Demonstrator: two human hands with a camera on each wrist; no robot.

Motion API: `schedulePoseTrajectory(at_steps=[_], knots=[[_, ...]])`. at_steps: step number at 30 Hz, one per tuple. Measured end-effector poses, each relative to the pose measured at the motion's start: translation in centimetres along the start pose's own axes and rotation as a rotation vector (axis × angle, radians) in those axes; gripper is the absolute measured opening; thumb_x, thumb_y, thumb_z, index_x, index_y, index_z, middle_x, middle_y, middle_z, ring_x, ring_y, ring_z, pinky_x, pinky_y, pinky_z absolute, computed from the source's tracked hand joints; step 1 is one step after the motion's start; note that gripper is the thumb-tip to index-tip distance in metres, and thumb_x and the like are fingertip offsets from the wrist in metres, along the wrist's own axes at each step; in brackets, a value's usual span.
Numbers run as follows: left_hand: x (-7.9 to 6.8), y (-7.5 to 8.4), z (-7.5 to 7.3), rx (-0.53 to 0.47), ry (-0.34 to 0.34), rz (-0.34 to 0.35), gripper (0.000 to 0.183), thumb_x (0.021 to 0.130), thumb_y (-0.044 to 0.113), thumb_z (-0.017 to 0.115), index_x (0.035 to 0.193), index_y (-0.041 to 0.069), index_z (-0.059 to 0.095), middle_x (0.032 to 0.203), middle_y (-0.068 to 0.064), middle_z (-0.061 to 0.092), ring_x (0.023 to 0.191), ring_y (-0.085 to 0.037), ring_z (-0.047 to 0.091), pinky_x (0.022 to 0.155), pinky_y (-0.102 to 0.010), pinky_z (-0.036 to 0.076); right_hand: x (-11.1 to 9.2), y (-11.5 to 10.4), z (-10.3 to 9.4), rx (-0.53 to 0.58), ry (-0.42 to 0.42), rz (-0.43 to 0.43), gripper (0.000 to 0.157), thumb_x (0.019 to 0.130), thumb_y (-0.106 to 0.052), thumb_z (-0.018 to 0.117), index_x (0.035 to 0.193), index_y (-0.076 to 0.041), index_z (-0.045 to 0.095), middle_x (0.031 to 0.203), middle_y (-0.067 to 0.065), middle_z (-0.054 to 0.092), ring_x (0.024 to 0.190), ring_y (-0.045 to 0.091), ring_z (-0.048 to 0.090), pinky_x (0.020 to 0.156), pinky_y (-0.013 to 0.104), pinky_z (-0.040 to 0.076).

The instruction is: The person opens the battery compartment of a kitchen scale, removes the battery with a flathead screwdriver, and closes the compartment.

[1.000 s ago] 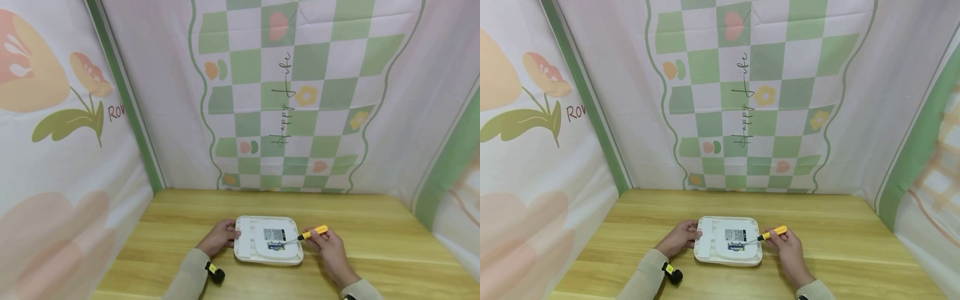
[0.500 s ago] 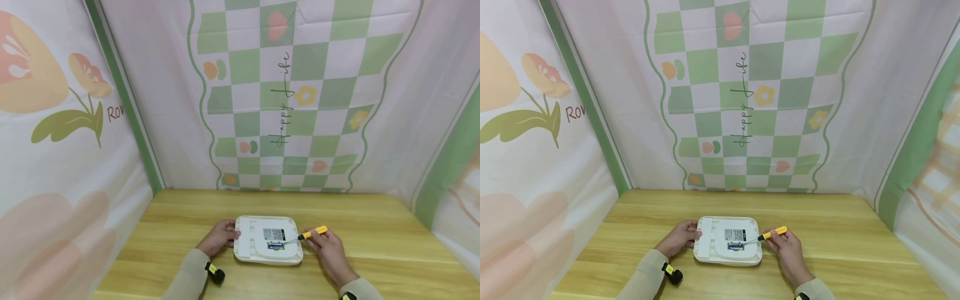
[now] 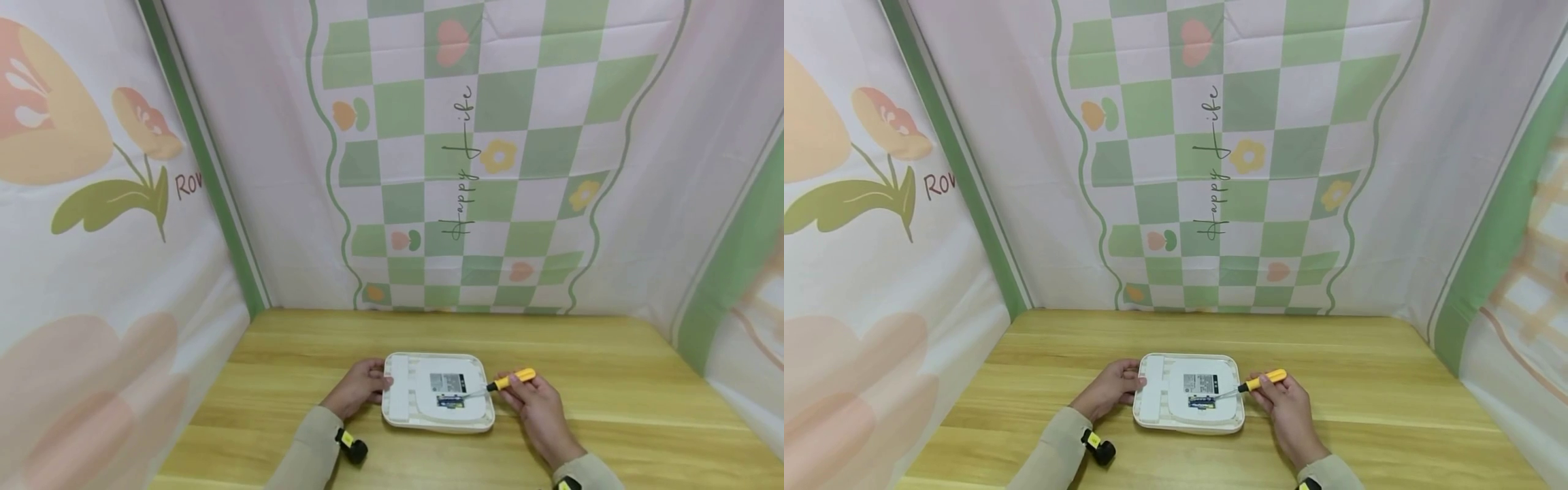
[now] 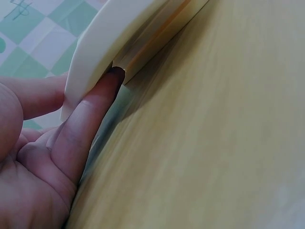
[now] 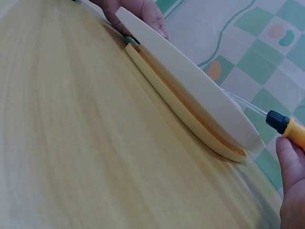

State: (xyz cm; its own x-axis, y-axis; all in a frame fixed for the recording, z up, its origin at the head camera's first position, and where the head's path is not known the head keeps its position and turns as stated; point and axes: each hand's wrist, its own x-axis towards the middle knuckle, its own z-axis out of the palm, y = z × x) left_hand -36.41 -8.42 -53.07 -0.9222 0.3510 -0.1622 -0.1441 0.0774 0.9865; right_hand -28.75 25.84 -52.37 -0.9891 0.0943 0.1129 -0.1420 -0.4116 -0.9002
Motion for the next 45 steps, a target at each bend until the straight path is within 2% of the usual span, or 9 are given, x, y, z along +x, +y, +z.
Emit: schedulePoseTrajectory(at_steps=[10,15,23,33,45], knots=[[0.00,-0.01,0.02,0.006,0.009,-0.005,0.057,0.090,0.007,0.069,0.138,-0.008,0.042,0.105,-0.013,0.063,0.088,-0.023,0.065,0.069,-0.036,0.058,0.04,-0.15,0.02,0.002,0.023,0.028,0.033,0.099,-0.007,0.056,0.119,0.015,0.042,0.103,0.010,0.070,0.100,0.018,0.067,0.088,0.030,0.052],[-0.04,0.08,0.07,0.000,0.012,-0.010,0.055,0.090,0.007,0.069,0.137,-0.007,0.044,0.104,-0.013,0.063,0.087,-0.023,0.065,0.069,-0.036,0.058,-0.01,-0.23,0.25,0.023,0.010,0.023,0.025,0.099,-0.006,0.055,0.115,0.011,0.047,0.103,0.012,0.070,0.100,0.019,0.067,0.087,0.030,0.052],[0.01,0.08,0.08,-0.003,0.015,-0.013,0.052,0.090,0.007,0.069,0.135,-0.006,0.047,0.103,-0.013,0.064,0.087,-0.023,0.065,0.069,-0.036,0.058,0.00,-0.22,0.43,0.050,-0.007,0.004,0.017,0.099,-0.004,0.054,0.110,0.007,0.048,0.103,0.014,0.069,0.100,0.020,0.067,0.087,0.030,0.052],[0.06,-0.10,-0.05,0.003,0.013,-0.005,0.052,0.090,0.007,0.069,0.135,-0.006,0.047,0.103,-0.013,0.064,0.087,-0.023,0.065,0.069,-0.036,0.058,-0.09,-0.63,0.32,0.020,0.027,0.017,0.025,0.097,-0.005,0.058,0.114,0.011,0.048,0.103,0.012,0.070,0.099,0.019,0.067,0.088,0.031,0.051],[-0.03,-0.07,0.02,0.006,0.010,0.001,0.055,0.091,0.008,0.069,0.137,-0.008,0.045,0.105,-0.013,0.065,0.087,-0.023,0.065,0.068,-0.035,0.058,-0.20,-0.84,0.14,0.021,0.031,0.026,0.028,0.097,-0.007,0.059,0.116,0.011,0.049,0.104,0.011,0.069,0.100,0.019,0.067,0.089,0.032,0.051]])
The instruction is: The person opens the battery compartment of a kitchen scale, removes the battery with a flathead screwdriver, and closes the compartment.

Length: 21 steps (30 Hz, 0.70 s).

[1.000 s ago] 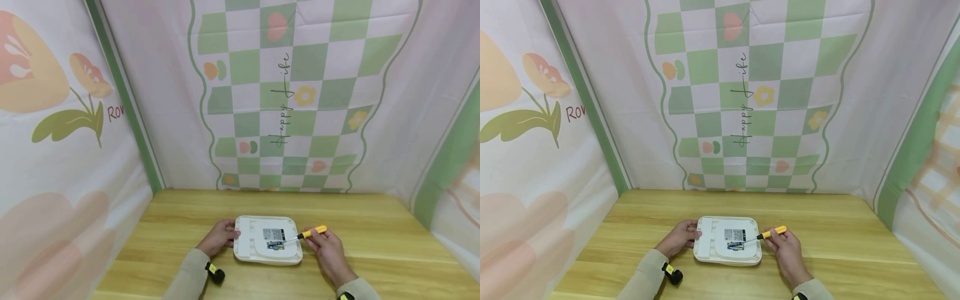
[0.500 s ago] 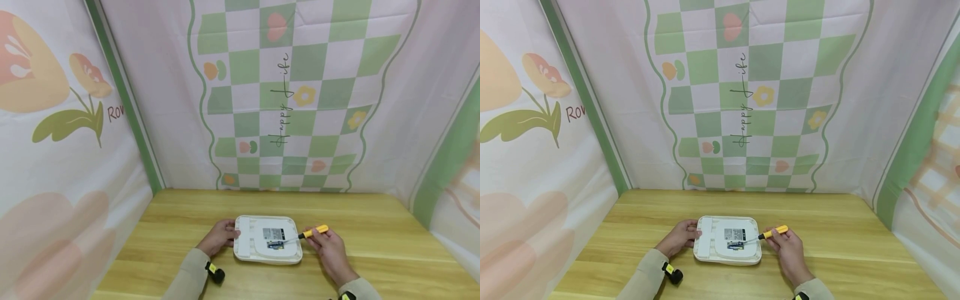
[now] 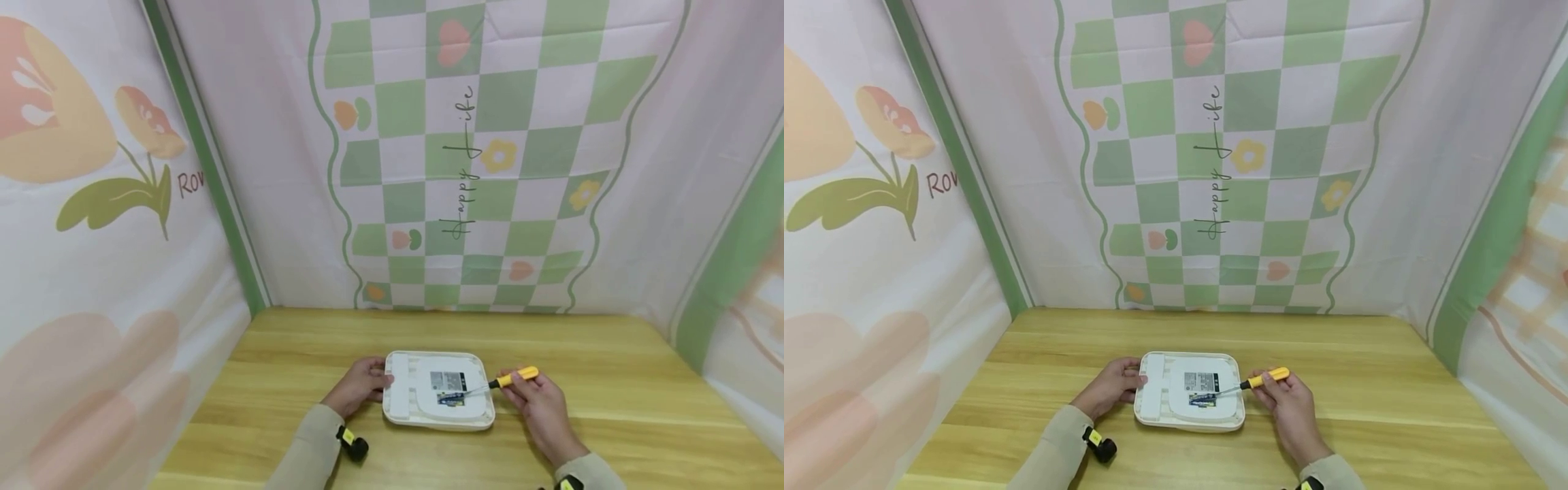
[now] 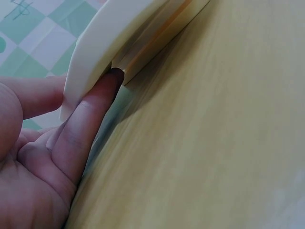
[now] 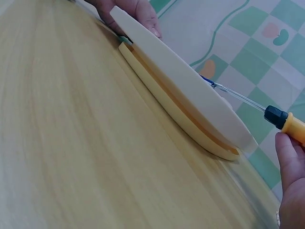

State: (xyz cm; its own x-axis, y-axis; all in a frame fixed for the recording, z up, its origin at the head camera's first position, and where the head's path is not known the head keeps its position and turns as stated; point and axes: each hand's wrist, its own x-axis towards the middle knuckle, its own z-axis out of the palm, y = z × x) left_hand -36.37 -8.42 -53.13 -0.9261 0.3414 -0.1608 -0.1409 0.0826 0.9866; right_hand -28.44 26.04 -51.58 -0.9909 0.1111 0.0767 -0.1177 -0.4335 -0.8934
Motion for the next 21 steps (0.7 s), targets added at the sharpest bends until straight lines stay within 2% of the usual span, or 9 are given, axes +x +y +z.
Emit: schedulePoseTrajectory(at_steps=[5,13,17,21], knots=[[0.0,0.2,0.2,0.000,0.002,-0.006,0.053,0.091,0.009,0.069,0.136,-0.007,0.046,0.104,-0.012,0.065,0.087,-0.022,0.065,0.068,-0.036,0.058,0.0,-0.3,-0.1,-0.017,-0.002,-0.008,0.028,0.098,-0.006,0.058,0.116,0.012,0.046,0.104,0.012,0.069,0.100,0.020,0.067,0.089,0.031,0.051],[0.5,0.0,0.0,-0.008,-0.002,-0.017,0.049,0.092,0.008,0.067,0.134,-0.005,0.048,0.103,-0.012,0.064,0.087,-0.022,0.065,0.069,-0.036,0.058,0.2,-1.0,0.1,0.028,-0.029,-0.055,0.020,0.096,0.001,0.056,0.111,0.010,0.046,0.102,0.015,0.070,0.099,0.024,0.068,0.088,0.033,0.051],[0.5,-0.1,-0.1,-0.009,-0.004,-0.017,0.049,0.092,0.008,0.067,0.134,-0.005,0.048,0.103,-0.012,0.064,0.086,-0.022,0.065,0.069,-0.036,0.058,0.2,-1.3,0.3,-0.023,-0.045,-0.073,0.018,0.095,0.000,0.060,0.108,0.008,0.049,0.103,0.016,0.070,0.099,0.025,0.068,0.086,0.033,0.052],[0.2,0.1,-0.1,-0.010,-0.007,-0.021,0.048,0.092,0.007,0.067,0.134,-0.005,0.048,0.102,-0.012,0.065,0.086,-0.021,0.065,0.069,-0.036,0.058,0.0,-1.3,0.5,-0.109,-0.037,-0.071,0.024,0.094,-0.005,0.064,0.108,0.008,0.050,0.104,0.015,0.070,0.098,0.024,0.068,0.085,0.033,0.053]])
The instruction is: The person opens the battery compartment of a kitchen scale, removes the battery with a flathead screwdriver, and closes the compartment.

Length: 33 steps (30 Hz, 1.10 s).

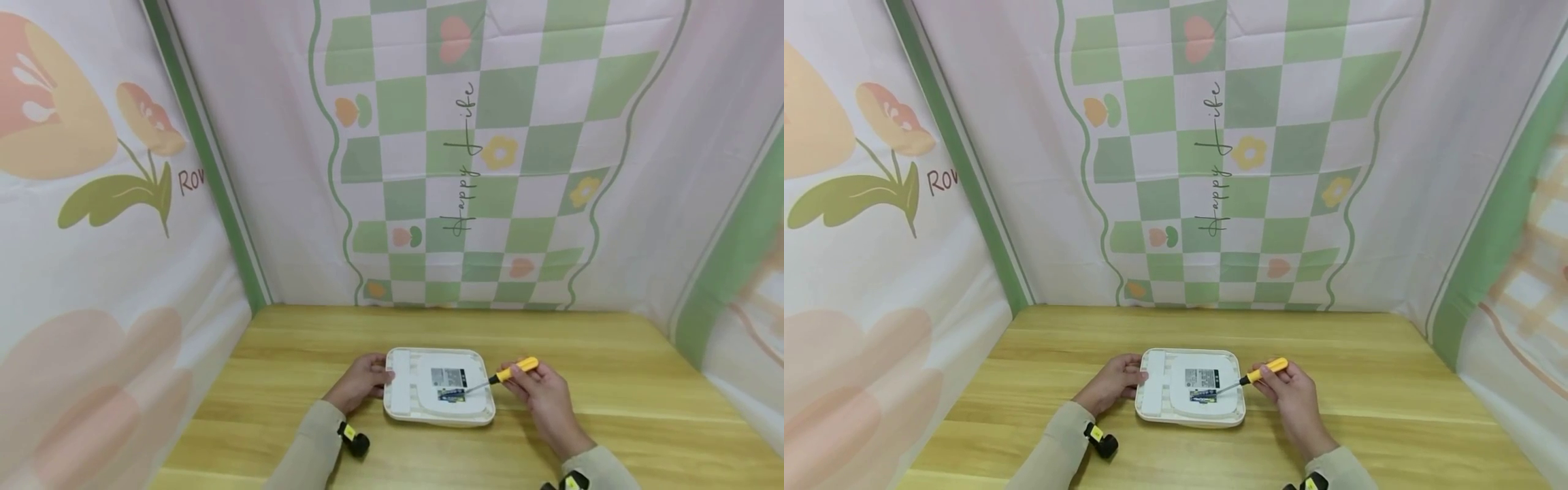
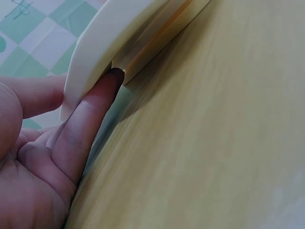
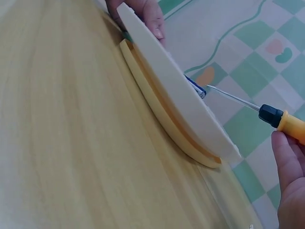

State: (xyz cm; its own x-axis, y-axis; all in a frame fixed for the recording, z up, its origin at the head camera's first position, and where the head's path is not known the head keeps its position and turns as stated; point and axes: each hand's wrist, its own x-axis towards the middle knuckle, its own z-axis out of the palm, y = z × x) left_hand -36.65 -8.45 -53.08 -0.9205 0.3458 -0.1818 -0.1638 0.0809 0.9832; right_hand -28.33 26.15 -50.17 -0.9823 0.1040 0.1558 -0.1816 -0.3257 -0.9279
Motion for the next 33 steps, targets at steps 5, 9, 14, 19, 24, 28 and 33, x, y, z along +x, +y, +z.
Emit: schedulePoseTrajectory(at_steps=[5,9,14,19,24,28,33], knots=[[0.02,-0.12,-0.04,-0.003,-0.005,0.003,0.050,0.092,0.008,0.067,0.135,-0.006,0.047,0.103,-0.012,0.065,0.087,-0.022,0.065,0.070,-0.036,0.058,-0.16,-0.04,0.25,-0.054,0.005,0.005,0.028,0.094,-0.007,0.064,0.108,0.012,0.050,0.100,0.009,0.072,0.096,0.021,0.069,0.085,0.034,0.053],[0.09,-0.23,-0.04,-0.004,-0.005,0.002,0.051,0.092,0.009,0.067,0.136,-0.006,0.046,0.104,-0.012,0.065,0.088,-0.022,0.065,0.070,-0.036,0.058,-0.20,0.04,0.24,-0.087,0.007,0.013,0.026,0.094,-0.009,0.065,0.107,0.010,0.053,0.102,0.012,0.071,0.096,0.020,0.069,0.085,0.034,0.053],[0.11,-0.29,-0.05,-0.003,-0.004,-0.001,0.051,0.092,0.009,0.067,0.137,-0.006,0.046,0.105,-0.012,0.064,0.089,-0.022,0.065,0.071,-0.036,0.058,-0.18,0.25,0.23,-0.109,0.008,0.006,0.025,0.093,-0.009,0.065,0.107,0.009,0.053,0.105,0.017,0.070,0.096,0.020,0.068,0.085,0.035,0.053],[0.09,-0.29,-0.04,-0.007,-0.004,-0.001,0.052,0.092,0.009,0.067,0.137,-0.006,0.045,0.106,-0.012,0.064,0.089,-0.023,0.065,0.071,-0.037,0.058,-0.24,0.26,0.30,-0.117,-0.004,-0.003,0.028,0.093,-0.009,0.066,0.107,0.010,0.052,0.106,0.019,0.069,0.097,0.020,0.068,0.085,0.035,0.053],[0.02,-0.19,-0.04,-0.012,-0.008,-0.001,0.051,0.092,0.008,0.067,0.136,-0.006,0.046,0.105,-0.012,0.064,0.089,-0.023,0.065,0.071,-0.037,0.058,-0.41,0.08,0.53,-0.124,-0.009,-0.009,0.030,0.092,-0.009,0.067,0.108,0.011,0.052,0.102,0.012,0.071,0.097,0.020,0.068,0.084,0.034,0.053],[-0.09,-0.07,-0.05,-0.015,-0.015,0.004,0.049,0.093,0.008,0.066,0.136,-0.006,0.046,0.105,-0.013,0.064,0.089,-0.023,0.065,0.071,-0.037,0.058,-0.42,-0.03,0.67,-0.134,-0.017,-0.013,0.029,0.093,-0.008,0.066,0.109,0.011,0.052,0.100,0.006,0.072,0.098,0.022,0.068,0.085,0.034,0.053],[-0.18,0.14,-0.02,-0.012,-0.017,0.008,0.049,0.093,0.008,0.066,0.136,-0.006,0.046,0.104,-0.013,0.064,0.089,-0.023,0.065,0.072,-0.036,0.058,-0.36,-0.23,0.89,-0.168,-0.026,-0.034,0.032,0.093,-0.008,0.066,0.111,0.014,0.050,0.100,0.007,0.072,0.100,0.024,0.067,0.084,0.034,0.053]])
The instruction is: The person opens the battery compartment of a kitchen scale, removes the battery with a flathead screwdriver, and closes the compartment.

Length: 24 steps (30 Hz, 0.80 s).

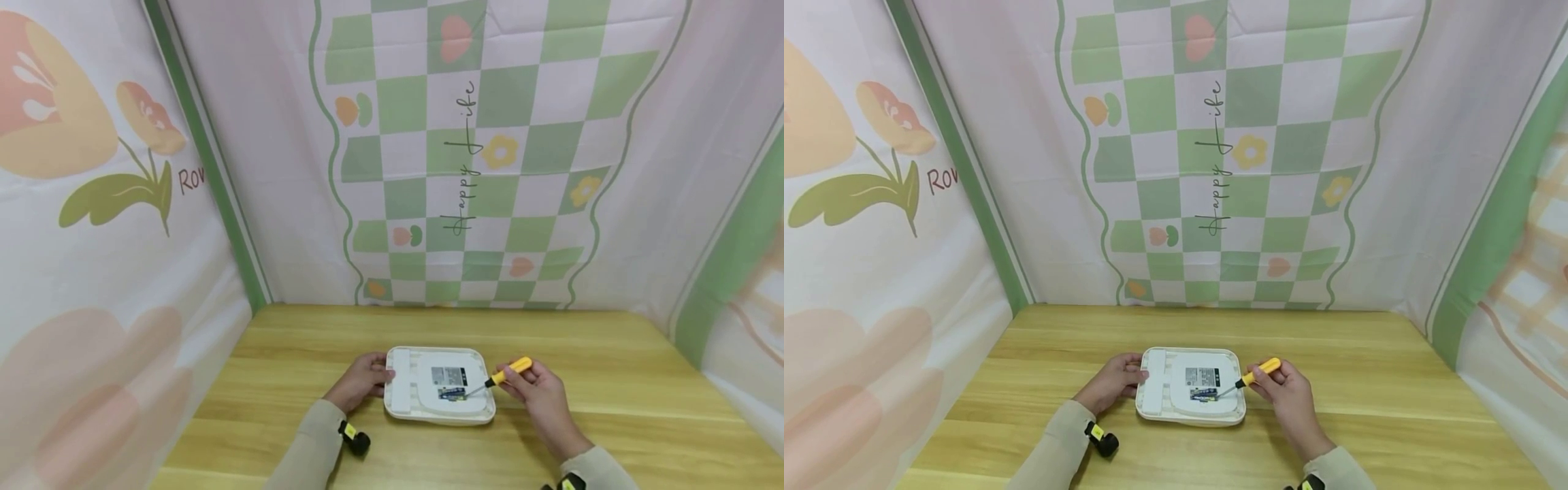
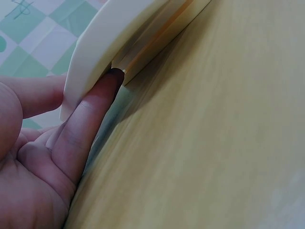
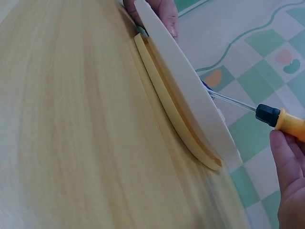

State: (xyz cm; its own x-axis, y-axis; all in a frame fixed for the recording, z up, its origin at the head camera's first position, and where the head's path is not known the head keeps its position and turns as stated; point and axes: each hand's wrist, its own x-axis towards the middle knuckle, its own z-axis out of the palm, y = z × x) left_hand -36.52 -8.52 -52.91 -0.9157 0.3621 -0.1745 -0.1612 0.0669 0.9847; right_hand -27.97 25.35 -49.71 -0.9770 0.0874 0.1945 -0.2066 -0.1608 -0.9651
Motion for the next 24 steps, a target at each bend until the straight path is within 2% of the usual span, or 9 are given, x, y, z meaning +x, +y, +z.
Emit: schedulePoseTrajectory(at_steps=[6,10,15,21,24], knots=[[0.0,0.1,0.1,0.011,0.008,-0.001,0.047,0.093,0.008,0.066,0.135,-0.005,0.048,0.102,-0.013,0.064,0.088,-0.023,0.065,0.071,-0.036,0.058,0.1,-0.4,0.5,-0.129,-0.002,-0.065,0.035,0.092,-0.007,0.068,0.111,0.017,0.052,0.101,0.016,0.070,0.096,0.024,0.069,0.081,0.033,0.055],[0.0,0.0,0.1,0.014,0.009,-0.002,0.046,0.093,0.008,0.066,0.134,-0.005,0.048,0.102,-0.013,0.065,0.088,-0.023,0.065,0.071,-0.036,0.058,-0.1,-1.0,1.2,-0.211,-0.024,-0.119,0.030,0.092,-0.005,0.067,0.110,0.016,0.054,0.101,0.022,0.069,0.092,0.018,0.069,0.079,0.031,0.056],[0.0,0.0,0.0,0.015,0.009,-0.002,0.047,0.093,0.008,0.066,0.134,-0.005,0.048,0.102,-0.013,0.065,0.088,-0.022,0.065,0.071,-0.036,0.058,-0.4,-1.6,2.0,-0.365,-0.037,-0.203,0.024,0.090,-0.006,0.069,0.106,0.010,0.060,0.101,0.024,0.068,0.088,0.010,0.068,0.077,0.025,0.056],[-0.1,0.1,0.1,0.011,0.007,0.002,0.047,0.093,0.009,0.066,0.135,-0.005,0.048,0.102,-0.013,0.064,0.088,-0.023,0.065,0.071,-0.036,0.058,-0.6,-2.3,2.8,-0.643,-0.044,-0.353,0.013,0.089,-0.010,0.072,0.099,-0.005,0.066,0.090,0.004,0.072,0.081,0.008,0.067,0.067,0.021,0.056],[-0.1,0.1,0.1,0.009,0.007,0.003,0.047,0.093,0.009,0.066,0.134,-0.004,0.049,0.102,-0.013,0.064,0.088,-0.023,0.065,0.071,-0.036,0.058,-0.7,-2.8,3.4,-0.774,-0.058,-0.449,0.013,0.086,-0.008,0.074,0.096,-0.010,0.065,0.085,-0.003,0.071,0.077,0.006,0.066,0.063,0.021,0.056]])
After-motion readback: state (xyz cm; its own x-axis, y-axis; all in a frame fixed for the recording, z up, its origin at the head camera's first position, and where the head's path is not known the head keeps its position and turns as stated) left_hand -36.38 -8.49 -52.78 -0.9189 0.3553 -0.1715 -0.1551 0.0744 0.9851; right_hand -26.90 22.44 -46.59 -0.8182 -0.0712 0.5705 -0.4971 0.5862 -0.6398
